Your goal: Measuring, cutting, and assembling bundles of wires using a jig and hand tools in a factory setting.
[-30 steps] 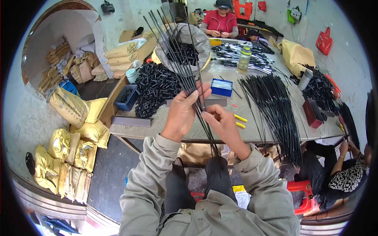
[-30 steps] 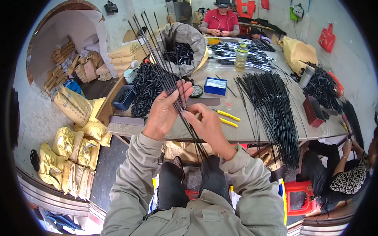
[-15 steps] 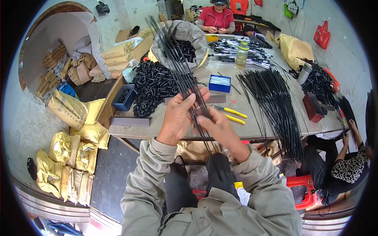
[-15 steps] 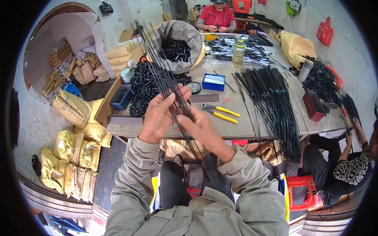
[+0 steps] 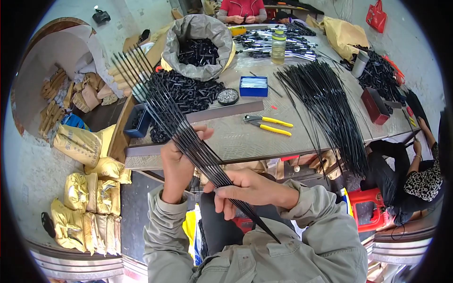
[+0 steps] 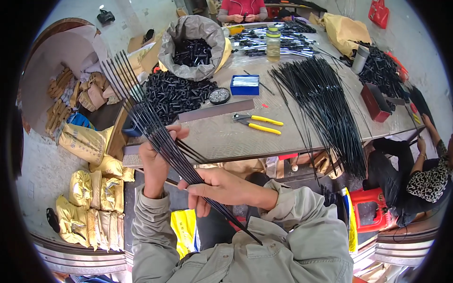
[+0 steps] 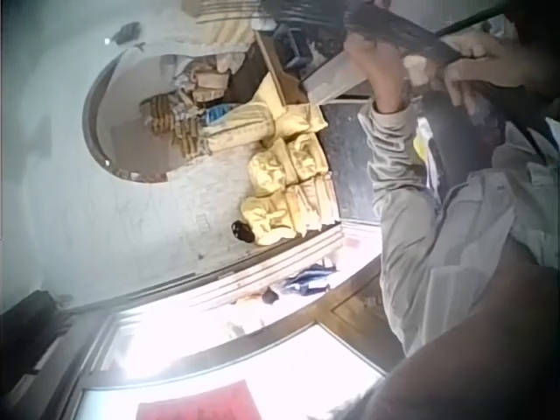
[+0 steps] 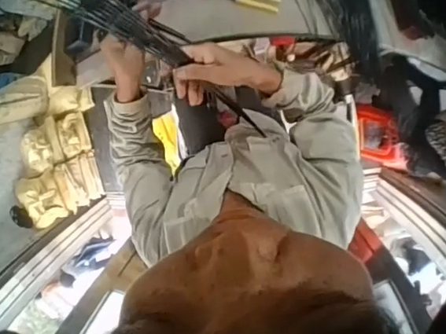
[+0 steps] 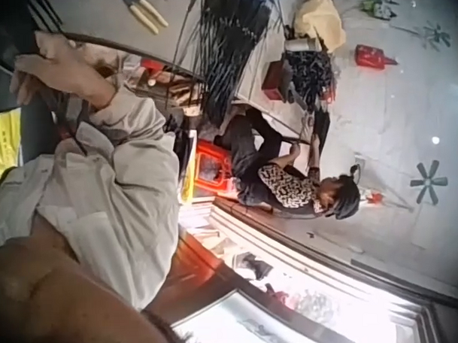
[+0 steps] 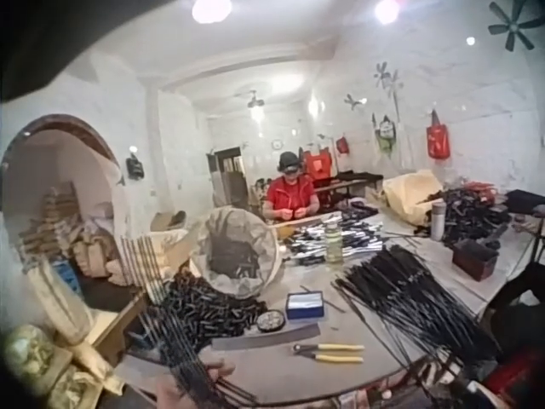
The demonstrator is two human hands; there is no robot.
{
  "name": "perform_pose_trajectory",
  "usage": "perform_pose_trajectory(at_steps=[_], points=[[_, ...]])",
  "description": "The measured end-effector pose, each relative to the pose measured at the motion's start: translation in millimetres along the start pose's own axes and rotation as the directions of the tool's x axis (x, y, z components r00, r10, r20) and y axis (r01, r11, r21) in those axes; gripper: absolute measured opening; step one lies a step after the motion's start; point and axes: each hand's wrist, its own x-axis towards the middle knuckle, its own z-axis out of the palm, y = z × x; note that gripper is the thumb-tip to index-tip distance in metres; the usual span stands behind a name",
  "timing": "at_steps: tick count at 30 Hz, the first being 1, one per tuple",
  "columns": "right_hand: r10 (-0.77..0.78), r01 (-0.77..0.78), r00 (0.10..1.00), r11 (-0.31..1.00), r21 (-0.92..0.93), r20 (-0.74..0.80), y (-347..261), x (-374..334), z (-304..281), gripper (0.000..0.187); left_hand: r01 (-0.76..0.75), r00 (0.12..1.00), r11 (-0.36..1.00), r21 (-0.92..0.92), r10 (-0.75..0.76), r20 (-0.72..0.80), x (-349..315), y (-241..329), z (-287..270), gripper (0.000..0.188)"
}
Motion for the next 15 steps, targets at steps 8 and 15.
perform_pose_trajectory(at_steps=[8, 15], points=[[-0.045, 0.046, 0.999, 0.999, 0.025, -0.008, -18.0, 0.1, -19.0, 0.021, 0.198, 0.913, 0.979, -0.045, -0.168, 0.371, -23.5, -119.4, -9.9, 0.024], [-0.148, 0.138, 0.987, 0.979, -0.148, -0.064, 96.6, 26.1, -47.5, 0.018, -0.712, 0.698, 0.378, 0.591, 0.295, 0.653, 150.7, -160.6, -18.5, 0.039]])
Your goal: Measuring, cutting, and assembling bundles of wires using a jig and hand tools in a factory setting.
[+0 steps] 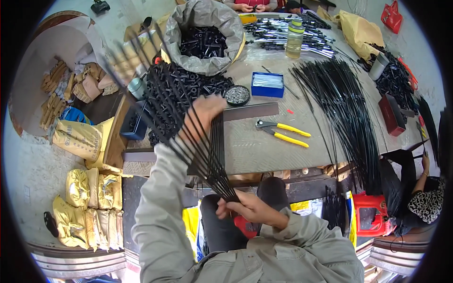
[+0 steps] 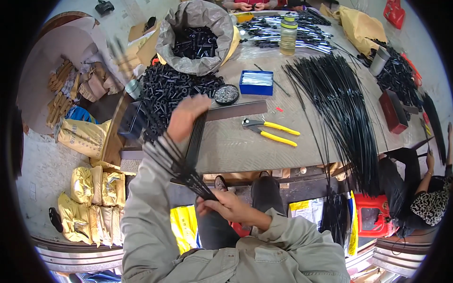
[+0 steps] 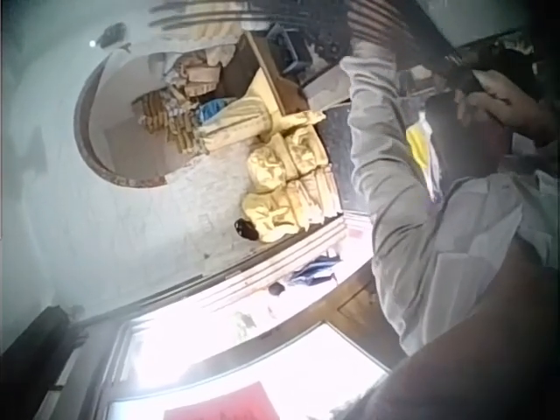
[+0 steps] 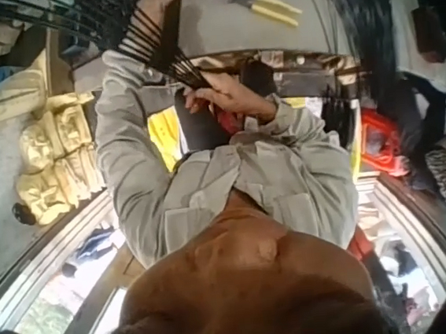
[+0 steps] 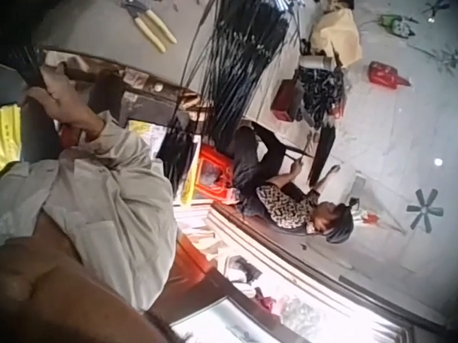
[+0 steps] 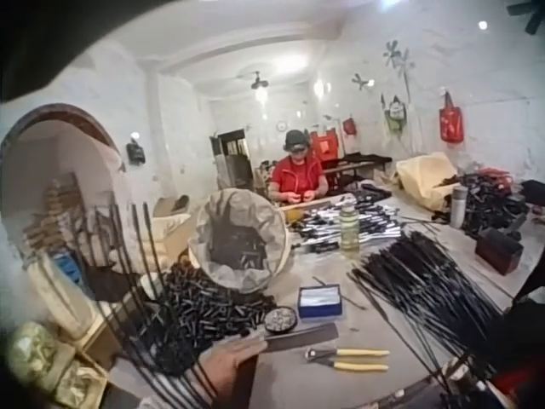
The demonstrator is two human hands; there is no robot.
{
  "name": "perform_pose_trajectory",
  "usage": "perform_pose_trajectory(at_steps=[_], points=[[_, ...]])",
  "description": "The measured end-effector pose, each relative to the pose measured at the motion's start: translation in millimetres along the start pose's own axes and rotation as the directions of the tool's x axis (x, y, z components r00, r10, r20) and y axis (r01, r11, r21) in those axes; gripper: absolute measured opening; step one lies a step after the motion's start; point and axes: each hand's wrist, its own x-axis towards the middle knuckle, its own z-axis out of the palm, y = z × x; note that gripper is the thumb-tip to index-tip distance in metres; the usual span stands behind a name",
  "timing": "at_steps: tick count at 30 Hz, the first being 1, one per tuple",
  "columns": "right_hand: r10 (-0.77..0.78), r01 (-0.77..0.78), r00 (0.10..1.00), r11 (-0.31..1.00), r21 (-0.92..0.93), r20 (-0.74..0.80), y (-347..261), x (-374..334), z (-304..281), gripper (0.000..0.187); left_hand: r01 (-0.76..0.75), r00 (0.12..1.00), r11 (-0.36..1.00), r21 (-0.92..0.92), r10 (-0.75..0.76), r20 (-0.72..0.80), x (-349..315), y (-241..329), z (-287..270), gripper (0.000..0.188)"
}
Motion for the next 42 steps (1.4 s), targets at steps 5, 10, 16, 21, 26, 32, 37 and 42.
perform_pose_trajectory(at_steps=[5, 10, 16, 21, 26, 32, 37, 42], points=[[0.049, -0.034, 0.986, 0.995, 0.099, -0.157, 88.7, 14.8, -14.0, 0.018, 0.077, 0.986, 0.894, 0.442, -0.134, 0.098, -40.5, -47.7, 2.4, 0.063], [0.108, -0.103, 0.97, 0.994, 0.036, -0.216, 126.5, 4.4, -39.3, 0.019, 0.11, 0.93, 0.968, -0.223, -0.022, 0.366, -77.5, 38.1, -47.8, 0.091], [0.07, -0.069, 0.997, 0.862, -0.501, -0.017, 133.4, 25.9, -64.8, 0.022, 0.095, 0.925, 0.978, -0.188, -0.017, 0.378, -95.4, 73.9, -9.6, 0.093], [0.178, -0.074, 0.983, 0.187, -0.98, -0.04, 86.4, 5.2, -67.0, 0.02, 0.091, 0.961, 0.989, -0.116, -0.057, 0.269, -92.7, 78.0, 5.0, 0.086], [-0.045, -0.067, 0.997, -0.009, -0.998, -0.066, -63.7, 29.5, -81.4, 0.012, 0.086, 0.957, 0.982, -0.166, -0.036, 0.287, -90.5, 77.4, -0.2, 0.079], [-0.375, -0.487, 0.818, -0.05, -0.872, -0.436, -108.9, 127.6, -231.5, 0.007, -0.063, 0.979, 0.997, 0.035, 0.055, 0.195, -88.2, 74.6, -1.2, 0.067], [-0.241, -0.483, 0.867, -0.196, -0.853, -0.435, -90.3, 143.3, -286.3, 0.009, 0.001, 0.982, 0.984, -0.179, 0.033, 0.186, -89.9, 71.9, -6.0, 0.066], [-0.179, -0.431, 0.895, -0.111, -0.896, -0.408, -94.7, 142.5, -295.4, 0.01, -0.026, 0.98, 1.0, 0.008, 0.024, 0.197, -93.9, 76.9, -2.0, 0.07]])
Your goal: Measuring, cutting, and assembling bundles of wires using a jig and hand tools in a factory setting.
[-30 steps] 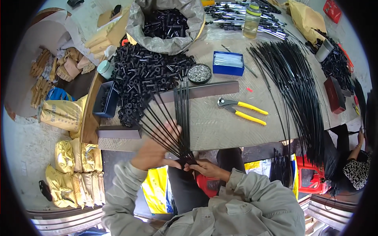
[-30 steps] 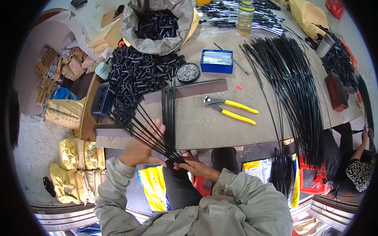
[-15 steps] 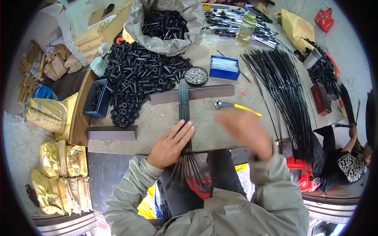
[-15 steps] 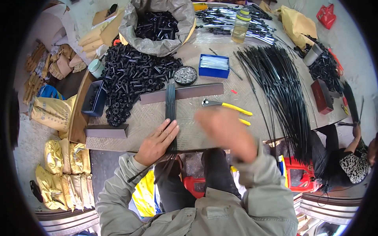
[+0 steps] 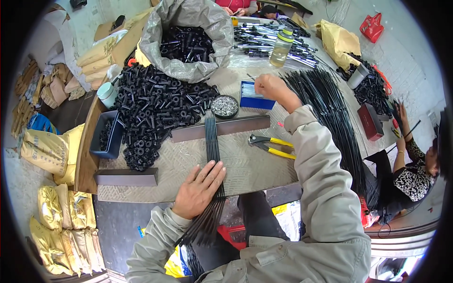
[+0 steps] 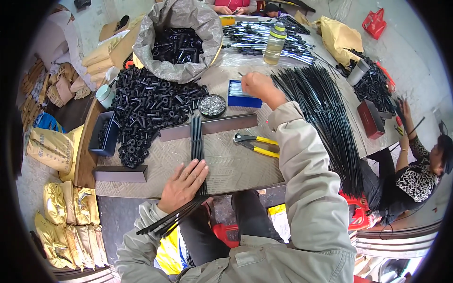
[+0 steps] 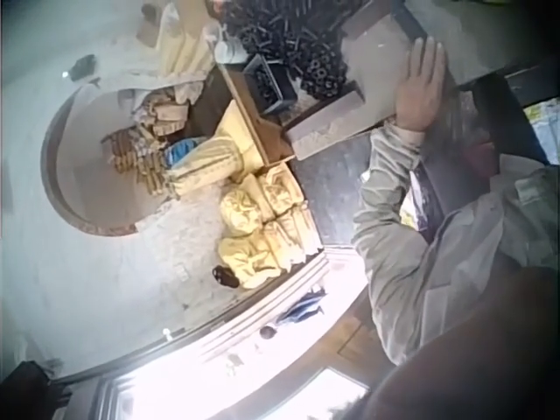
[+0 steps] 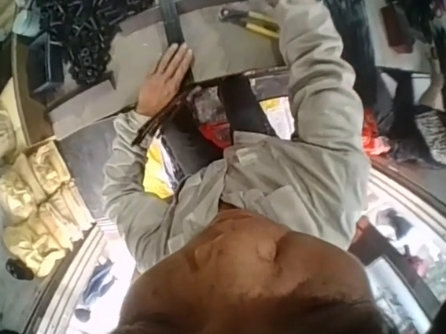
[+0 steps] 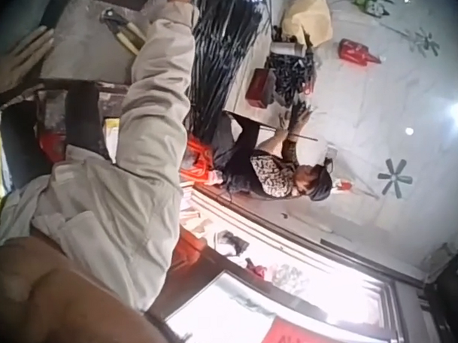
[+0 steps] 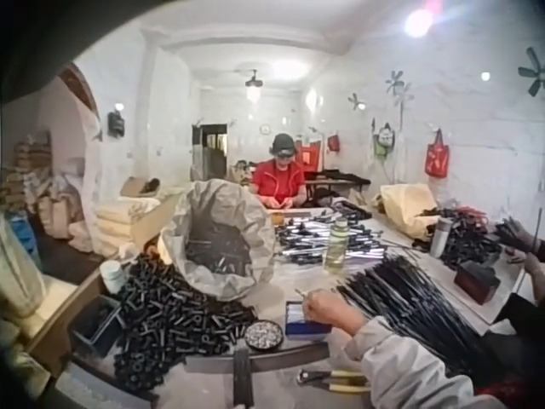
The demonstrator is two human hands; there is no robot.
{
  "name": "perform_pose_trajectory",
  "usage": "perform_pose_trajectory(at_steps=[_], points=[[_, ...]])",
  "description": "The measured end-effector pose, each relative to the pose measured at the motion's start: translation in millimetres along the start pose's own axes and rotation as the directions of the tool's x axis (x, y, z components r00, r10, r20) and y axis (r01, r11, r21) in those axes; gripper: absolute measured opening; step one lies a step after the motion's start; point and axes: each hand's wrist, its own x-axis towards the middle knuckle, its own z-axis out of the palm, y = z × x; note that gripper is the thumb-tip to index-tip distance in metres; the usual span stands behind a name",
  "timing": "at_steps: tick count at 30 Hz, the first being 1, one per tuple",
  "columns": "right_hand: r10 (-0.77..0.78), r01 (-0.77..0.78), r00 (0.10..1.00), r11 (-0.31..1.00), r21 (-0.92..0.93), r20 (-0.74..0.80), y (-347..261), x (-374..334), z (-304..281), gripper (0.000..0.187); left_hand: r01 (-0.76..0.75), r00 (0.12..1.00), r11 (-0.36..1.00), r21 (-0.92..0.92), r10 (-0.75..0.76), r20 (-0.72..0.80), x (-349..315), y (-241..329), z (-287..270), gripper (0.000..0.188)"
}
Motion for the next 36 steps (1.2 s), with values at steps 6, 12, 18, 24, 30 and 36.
perform_pose_trajectory(at_steps=[6, 12, 18, 24, 30, 36], points=[[-0.13, 0.172, 0.958, 0.973, 0.151, -0.255, -27.0, -8.5, -2.7, 0.006, 0.133, 0.987, 0.989, 0.066, -0.138, 0.076, 3.8, 1.2, -4.7, 0.067], [-0.312, 0.35, 0.934, 0.897, 0.269, -0.173, -101.7, -34.8, 38.8, 0.009, 0.198, 0.973, 0.979, 0.05, -0.203, 0.11, 6.6, 1.7, 0.5, 0.057], [-0.186, 0.219, 0.968, 0.955, 0.202, -0.168, -92.9, -42.2, 43.3, 0.01, 0.197, 0.975, 0.981, -0.001, -0.195, 0.11, 9.3, 4.1, 2.8, 0.057], [-0.161, 0.201, 0.968, 0.957, 0.211, -0.191, -87.9, -41.9, 47.5, 0.011, 0.204, 0.969, 0.979, -0.023, -0.198, 0.15, 14.4, 5.4, 0.4, 0.058], [-0.146, 0.181, 0.975, 0.959, 0.219, -0.167, -86.4, -40.8, 49.6, 0.011, 0.246, 0.966, 0.968, -0.054, -0.24, 0.101, 17.2, 7.4, 3.7, 0.05], [-0.148, 0.187, 0.975, 0.948, 0.258, -0.165, -88.0, -41.4, 47.2, 0.01, 0.246, 0.965, 0.969, -0.036, -0.241, 0.103, 17.0, 8.0, 3.8, 0.05]])
